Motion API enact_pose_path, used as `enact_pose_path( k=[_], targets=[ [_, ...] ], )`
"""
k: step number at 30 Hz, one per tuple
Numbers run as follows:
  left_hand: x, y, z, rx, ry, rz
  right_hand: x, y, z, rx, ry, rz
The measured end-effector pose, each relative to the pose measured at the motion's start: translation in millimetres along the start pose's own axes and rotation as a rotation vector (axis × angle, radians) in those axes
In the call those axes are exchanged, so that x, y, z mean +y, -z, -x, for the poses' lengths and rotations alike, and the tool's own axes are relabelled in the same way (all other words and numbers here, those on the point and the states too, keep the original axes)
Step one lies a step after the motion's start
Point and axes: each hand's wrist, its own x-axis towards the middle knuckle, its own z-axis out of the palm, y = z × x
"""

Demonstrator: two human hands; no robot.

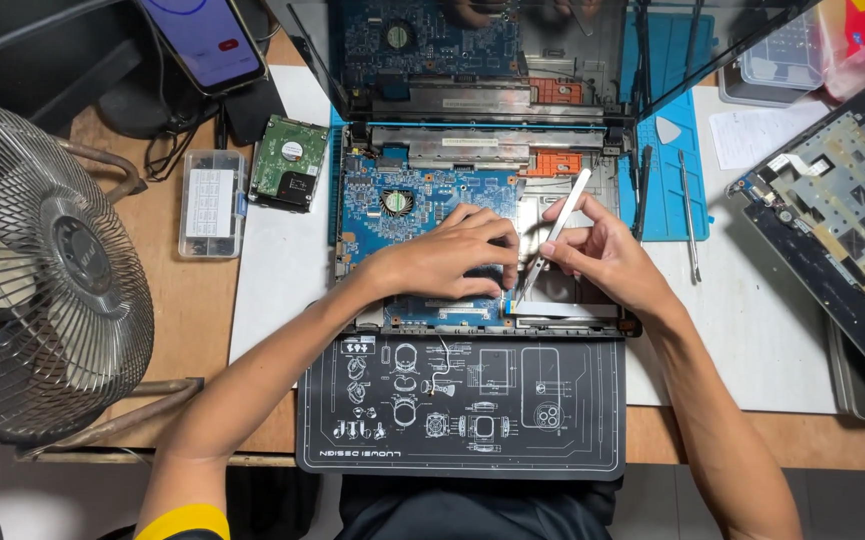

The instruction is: The person places a blue motherboard into the chassis of a disassembled laptop. They then use a screwdriver to tighten screws around the board and use tweezers to adjust small components and connectors on the circuit board.

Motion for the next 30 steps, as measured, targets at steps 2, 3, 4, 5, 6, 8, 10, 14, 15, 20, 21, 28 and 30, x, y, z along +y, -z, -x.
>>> enact_pose_path(
  k=[2,3,4,5,6,8,10,14,15,20,21,28,30],
  targets=[
    [0.7,0.4,0.1,0.001,0.0,-0.001,-2.0,-1.1,0.8,0.006,-0.001,-0.002],
    [1.0,0.3,0.1,0.003,0.0,-0.002,-2.8,-1.6,1.5,0.012,0.0,-0.003],
    [2.1,1.4,-0.2,0.0,-0.001,0.0,-2.5,-1.7,1.7,0.013,-0.003,-0.004],
    [3.3,2.4,-0.5,-0.001,-0.003,-0.009,-2.2,-1.8,2.3,0.015,0.002,0.004],
    [4.5,3.4,-1.0,-0.002,-0.004,-0.018,-1.9,-1.9,2.9,0.016,0.007,0.012],
    [5.3,4.5,-0.6,-0.008,-0.001,-0.02,-4.3,-4.1,5.2,0.022,0.005,0.02],
    [5.6,4.8,-0.8,-0.017,0.0,-0.016,-6.4,-6.3,7.3,0.031,-0.003,0.026],
    [4.5,2.2,-1.2,-0.017,0.005,-0.03,-8.4,-12.3,9.7,0.034,0.012,0.02],
    [3.6,2.7,-1.3,-0.005,0.007,-0.043,-10.0,-13.3,8.0,0.033,0.017,0.021],
    [4.9,3.4,-1.3,0.007,0.001,-0.045,-13.6,-17.1,9.2,0.055,0.021,0.034],
    [6.0,3.4,-1.2,0.012,-0.001,-0.047,-13.0,-17.8,9.4,0.06,0.02,0.035],
    [6.0,3.6,-1.2,0.013,-0.001,-0.035,-19.6,-20.9,8.7,0.067,0.011,0.041],
    [5.4,3.3,-1.3,0.009,0.001,-0.034,-21.2,-22.0,8.6,0.067,0.005,0.033]
  ],
)
